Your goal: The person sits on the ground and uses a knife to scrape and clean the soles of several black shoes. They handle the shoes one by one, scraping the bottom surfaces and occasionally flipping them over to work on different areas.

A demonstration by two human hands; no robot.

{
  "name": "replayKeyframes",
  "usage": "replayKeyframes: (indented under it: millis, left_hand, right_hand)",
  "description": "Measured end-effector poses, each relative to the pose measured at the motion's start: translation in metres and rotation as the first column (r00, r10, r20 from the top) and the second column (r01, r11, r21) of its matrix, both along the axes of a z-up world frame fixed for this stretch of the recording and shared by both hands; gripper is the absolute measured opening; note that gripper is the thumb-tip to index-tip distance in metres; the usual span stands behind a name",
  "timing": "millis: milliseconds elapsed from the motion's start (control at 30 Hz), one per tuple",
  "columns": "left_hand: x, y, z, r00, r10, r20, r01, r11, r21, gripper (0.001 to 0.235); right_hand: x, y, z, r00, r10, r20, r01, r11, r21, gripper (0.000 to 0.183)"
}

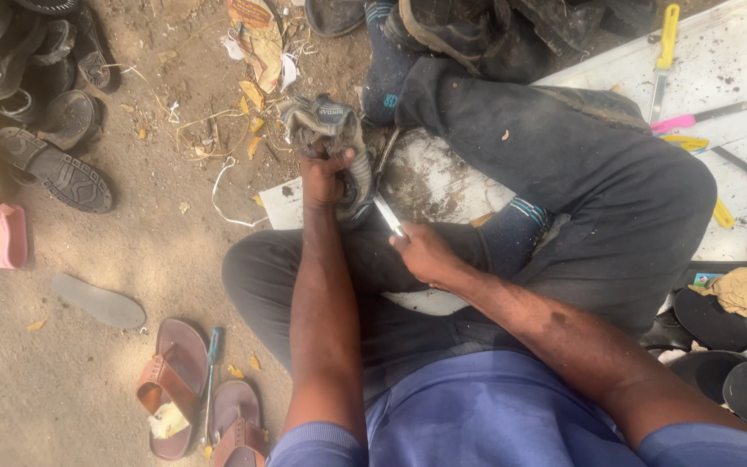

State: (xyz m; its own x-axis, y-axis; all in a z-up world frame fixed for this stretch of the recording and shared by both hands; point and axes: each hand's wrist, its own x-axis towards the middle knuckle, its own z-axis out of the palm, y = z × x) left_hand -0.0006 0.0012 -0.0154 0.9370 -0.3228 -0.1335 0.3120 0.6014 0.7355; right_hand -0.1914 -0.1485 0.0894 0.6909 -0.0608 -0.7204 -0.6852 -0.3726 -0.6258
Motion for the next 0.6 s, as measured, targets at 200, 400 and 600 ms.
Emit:
replayKeyframes:
  millis: [200,400,600]
  left_hand:
    - [-0.002,-0.011,0.033,1.000,0.004,-0.004,-0.004,0.999,0.051,0.039]
    - [-0.043,-0.037,0.098,0.940,-0.305,0.156,-0.088,0.225,0.970,0.103]
    - [-0.060,-0.051,0.115,0.929,-0.364,0.066,-0.121,-0.131,0.984,0.114]
  right_hand:
    - [-0.055,0.016,-0.001,0.887,0.179,0.425,-0.165,0.984,-0.072,0.030]
    - [-0.054,-0.024,0.004,0.927,0.293,0.235,-0.283,0.956,-0.076,0.030]
    - [-0.066,-0.053,0.018,0.943,0.219,0.251,-0.220,0.975,-0.023,0.028]
